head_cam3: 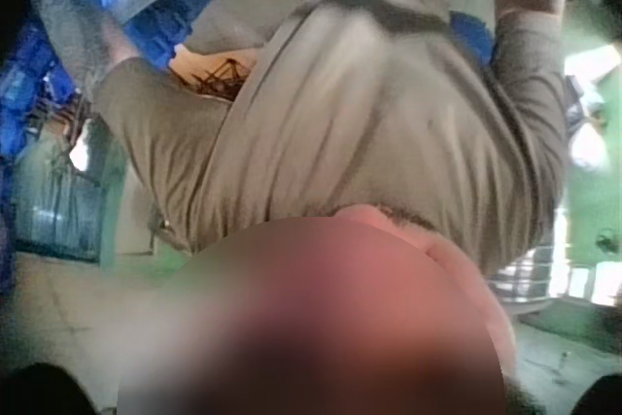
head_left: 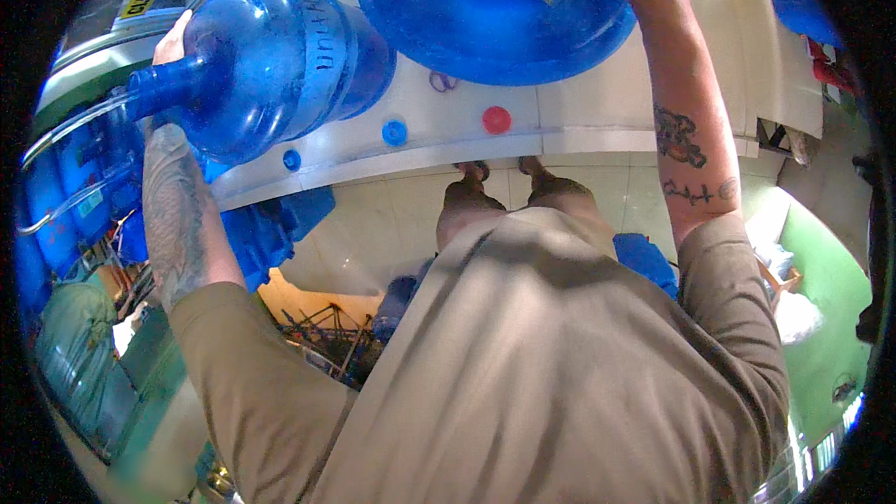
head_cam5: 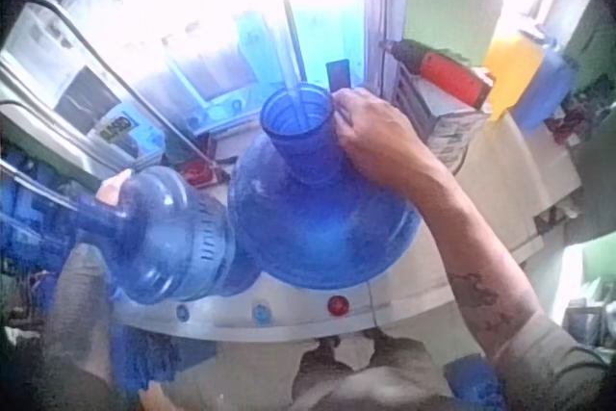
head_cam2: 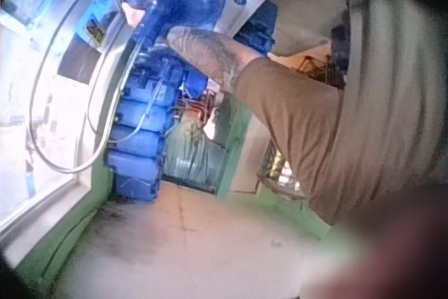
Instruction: The person fills large blue water jugs from a dispenser, then caps them and wraps the necks with green shrink-wrap. They use a red heat gun to shrink the wrap around the necks of the jugs.
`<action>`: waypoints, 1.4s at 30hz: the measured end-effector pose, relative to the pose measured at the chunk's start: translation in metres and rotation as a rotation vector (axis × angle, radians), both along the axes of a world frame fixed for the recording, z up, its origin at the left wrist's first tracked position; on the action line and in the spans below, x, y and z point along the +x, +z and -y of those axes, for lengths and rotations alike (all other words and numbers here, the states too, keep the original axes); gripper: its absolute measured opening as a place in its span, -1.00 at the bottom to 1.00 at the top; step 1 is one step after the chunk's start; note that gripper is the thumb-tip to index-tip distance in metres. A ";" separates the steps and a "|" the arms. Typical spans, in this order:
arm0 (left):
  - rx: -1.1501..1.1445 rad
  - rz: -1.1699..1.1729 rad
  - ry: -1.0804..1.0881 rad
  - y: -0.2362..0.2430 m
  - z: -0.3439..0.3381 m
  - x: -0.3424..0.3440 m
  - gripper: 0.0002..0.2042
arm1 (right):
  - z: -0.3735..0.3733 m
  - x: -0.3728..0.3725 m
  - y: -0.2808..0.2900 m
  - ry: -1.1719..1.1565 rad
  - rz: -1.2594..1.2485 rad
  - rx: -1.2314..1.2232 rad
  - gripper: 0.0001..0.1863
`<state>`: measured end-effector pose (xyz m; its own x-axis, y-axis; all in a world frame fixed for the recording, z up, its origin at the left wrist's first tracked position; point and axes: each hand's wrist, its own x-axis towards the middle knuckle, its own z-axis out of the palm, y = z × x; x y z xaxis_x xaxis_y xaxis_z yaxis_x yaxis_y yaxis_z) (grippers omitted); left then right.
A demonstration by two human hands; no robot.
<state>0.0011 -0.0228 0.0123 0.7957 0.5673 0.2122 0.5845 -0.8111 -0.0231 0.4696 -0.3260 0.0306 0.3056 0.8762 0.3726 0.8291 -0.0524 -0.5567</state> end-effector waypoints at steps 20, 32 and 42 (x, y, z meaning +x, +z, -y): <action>0.078 0.044 -0.074 0.009 0.004 0.011 -0.58 | -0.006 0.002 0.007 -0.068 -0.138 -0.077 -0.64; 0.019 -0.063 0.127 -0.022 -0.018 0.012 -0.52 | -0.051 0.049 -0.022 -0.025 0.163 -0.320 -0.47; -0.021 -0.057 0.108 -0.016 -0.013 0.017 -0.56 | -0.085 0.057 -0.048 0.040 -0.117 -0.126 -0.51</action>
<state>0.0180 -0.0096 -0.0033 0.7401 0.6543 0.1556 0.6667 -0.7441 -0.0425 0.5263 -0.2414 -0.0173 0.3048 0.9259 0.2231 0.7619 -0.0964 -0.6405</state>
